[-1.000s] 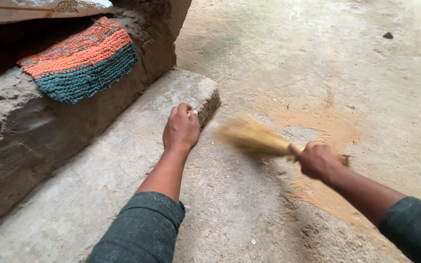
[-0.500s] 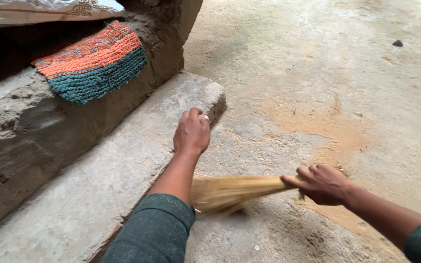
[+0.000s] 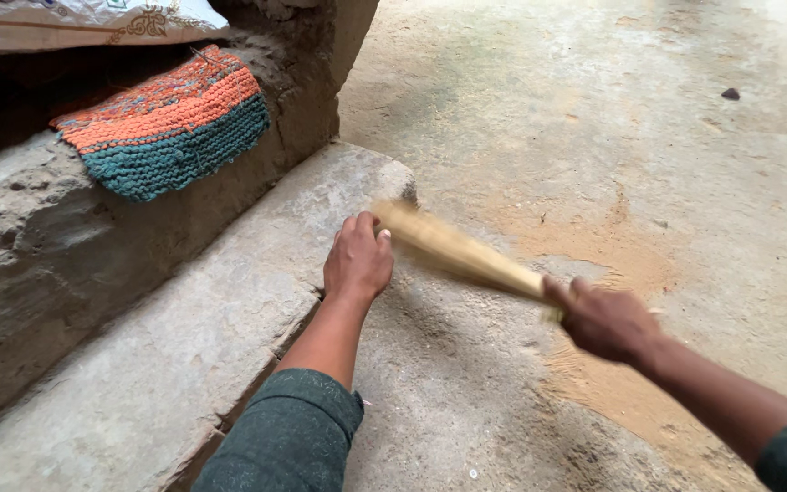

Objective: The person sweeps dust across a concrete floor and along the base of a wall using a bundle of straw.

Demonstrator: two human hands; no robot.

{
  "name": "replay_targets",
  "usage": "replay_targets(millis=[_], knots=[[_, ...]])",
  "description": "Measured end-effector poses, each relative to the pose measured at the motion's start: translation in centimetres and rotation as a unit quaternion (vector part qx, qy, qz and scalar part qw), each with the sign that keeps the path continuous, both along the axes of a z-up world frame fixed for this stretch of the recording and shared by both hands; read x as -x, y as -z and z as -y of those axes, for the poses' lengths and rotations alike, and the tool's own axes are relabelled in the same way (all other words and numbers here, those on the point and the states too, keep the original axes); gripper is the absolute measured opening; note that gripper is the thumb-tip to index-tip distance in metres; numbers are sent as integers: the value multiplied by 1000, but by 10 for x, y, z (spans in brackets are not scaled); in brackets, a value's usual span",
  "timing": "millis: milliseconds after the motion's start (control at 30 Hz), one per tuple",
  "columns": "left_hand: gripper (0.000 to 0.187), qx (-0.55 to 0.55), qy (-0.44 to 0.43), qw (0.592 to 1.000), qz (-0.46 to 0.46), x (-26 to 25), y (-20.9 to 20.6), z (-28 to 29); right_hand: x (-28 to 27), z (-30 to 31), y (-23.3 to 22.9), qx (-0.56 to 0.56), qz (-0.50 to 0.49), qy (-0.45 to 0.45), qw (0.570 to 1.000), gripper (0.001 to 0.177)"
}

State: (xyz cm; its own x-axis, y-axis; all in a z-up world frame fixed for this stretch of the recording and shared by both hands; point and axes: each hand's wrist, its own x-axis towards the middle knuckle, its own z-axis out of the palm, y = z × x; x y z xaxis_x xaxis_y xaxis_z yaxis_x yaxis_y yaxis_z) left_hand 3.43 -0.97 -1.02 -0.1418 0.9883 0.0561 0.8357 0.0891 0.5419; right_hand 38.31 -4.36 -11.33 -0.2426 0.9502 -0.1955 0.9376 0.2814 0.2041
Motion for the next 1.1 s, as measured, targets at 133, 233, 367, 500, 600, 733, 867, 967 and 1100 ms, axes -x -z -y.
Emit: replay_targets(millis=[133,233,367,500,600,733,867,967,1100], knots=[[37,39,-13,999,25,-4,-1,-2,-12,3,49,-38,17,-216,975,60],[36,-22,-10,999,25,-5,2,0,-13,-6,46,103,113,0,988,49],[35,-48,-4,998,29,-2,8,2,-8,-31,2,53,75,142,986,39],[34,-49,-3,998,28,-2,7,-1,-8,-26,-27,32,-38,163,985,40],[34,-27,2,999,22,-2,6,-1,-12,-9,1,3,3,20,1000,50],[34,-39,4,999,17,-2,2,0,-21,-1,46,-21,20,-191,981,60],[34,-14,0,1000,25,-2,-1,3,-19,-8,37,77,114,25,990,47],[33,-10,0,1000,21,-1,-2,6,-12,-28,9,59,92,114,987,42],[33,-27,2,1000,7,-1,0,5,-6,-30,-2,58,-57,143,986,41]])
